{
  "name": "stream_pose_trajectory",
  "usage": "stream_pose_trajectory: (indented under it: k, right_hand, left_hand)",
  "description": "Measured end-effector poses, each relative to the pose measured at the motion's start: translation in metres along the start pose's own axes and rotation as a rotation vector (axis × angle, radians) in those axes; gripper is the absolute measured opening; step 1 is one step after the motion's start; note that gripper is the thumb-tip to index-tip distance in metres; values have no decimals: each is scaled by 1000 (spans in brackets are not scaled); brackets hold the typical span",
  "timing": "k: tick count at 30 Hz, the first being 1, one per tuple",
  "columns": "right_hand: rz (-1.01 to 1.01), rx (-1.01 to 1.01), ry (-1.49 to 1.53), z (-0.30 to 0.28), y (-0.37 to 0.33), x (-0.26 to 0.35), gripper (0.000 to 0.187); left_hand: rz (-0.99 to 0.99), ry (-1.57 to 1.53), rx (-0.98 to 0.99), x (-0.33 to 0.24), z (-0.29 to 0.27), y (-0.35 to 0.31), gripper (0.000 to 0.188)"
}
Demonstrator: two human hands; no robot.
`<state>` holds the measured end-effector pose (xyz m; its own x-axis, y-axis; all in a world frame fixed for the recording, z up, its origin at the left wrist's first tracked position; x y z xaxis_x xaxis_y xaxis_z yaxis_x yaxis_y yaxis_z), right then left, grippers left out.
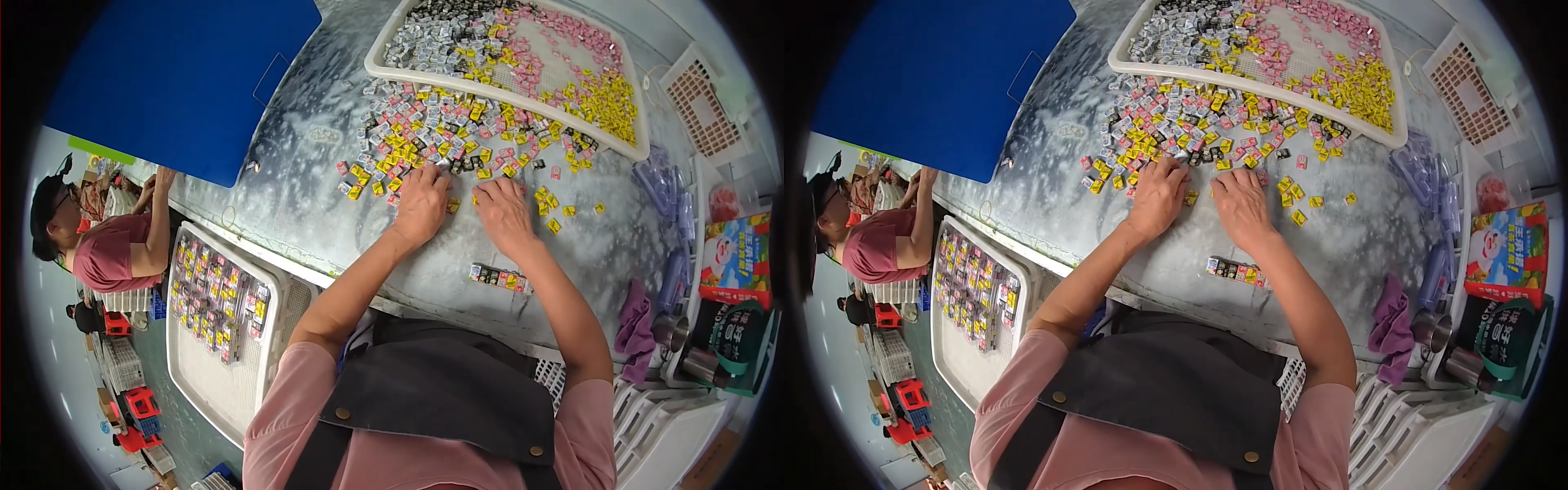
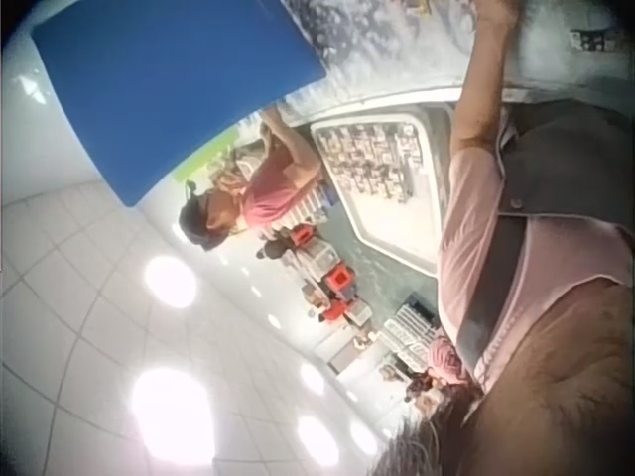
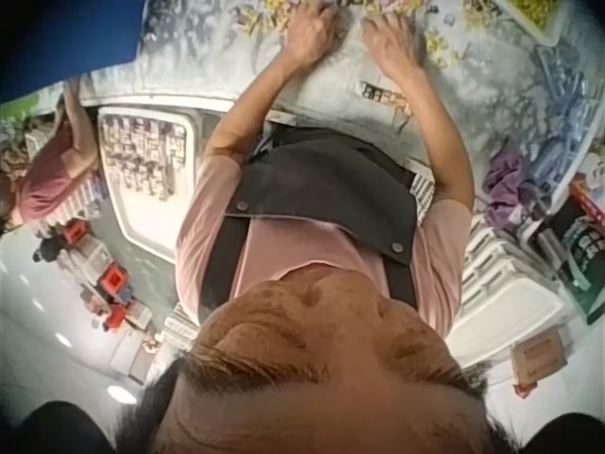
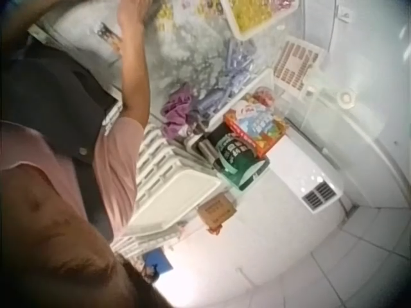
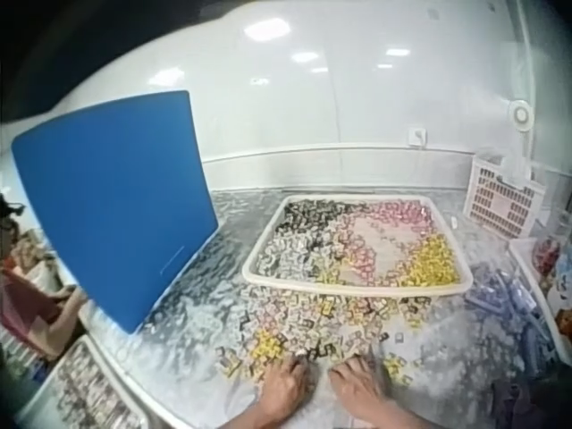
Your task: Arranging small colorful toy blocks into specific patterns and placing them into clear plastic bags for packaging.
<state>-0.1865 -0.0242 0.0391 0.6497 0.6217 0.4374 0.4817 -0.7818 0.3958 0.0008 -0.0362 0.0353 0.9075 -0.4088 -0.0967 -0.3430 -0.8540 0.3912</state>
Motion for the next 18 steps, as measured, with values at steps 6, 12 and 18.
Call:
stream_pose_trajectory:
  k: [6, 12, 18]
  right_hand:
    - [123, 0, 102, -2, 8, 1, 28]
    - [221, 47, 104, -21, -5, -7, 33]
    - [241, 119, 110, -27, -9, -9, 34]
  left_hand:
    - [-52, -59, -2, -18, 3, 1, 30]
    - [-23, -142, 75, -30, 0, 5, 43]
    - [50, -214, 340, -25, -4, 8, 52]
Point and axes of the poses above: each hand's wrist, its own y-axis towards the middle knuckle, its own z-axis out of the palm, x = y × z, the point moved 2 cm from there along y, towards the middle knuckle, and after that the axes turned 14 degrees about y, right-handed, at the moved point
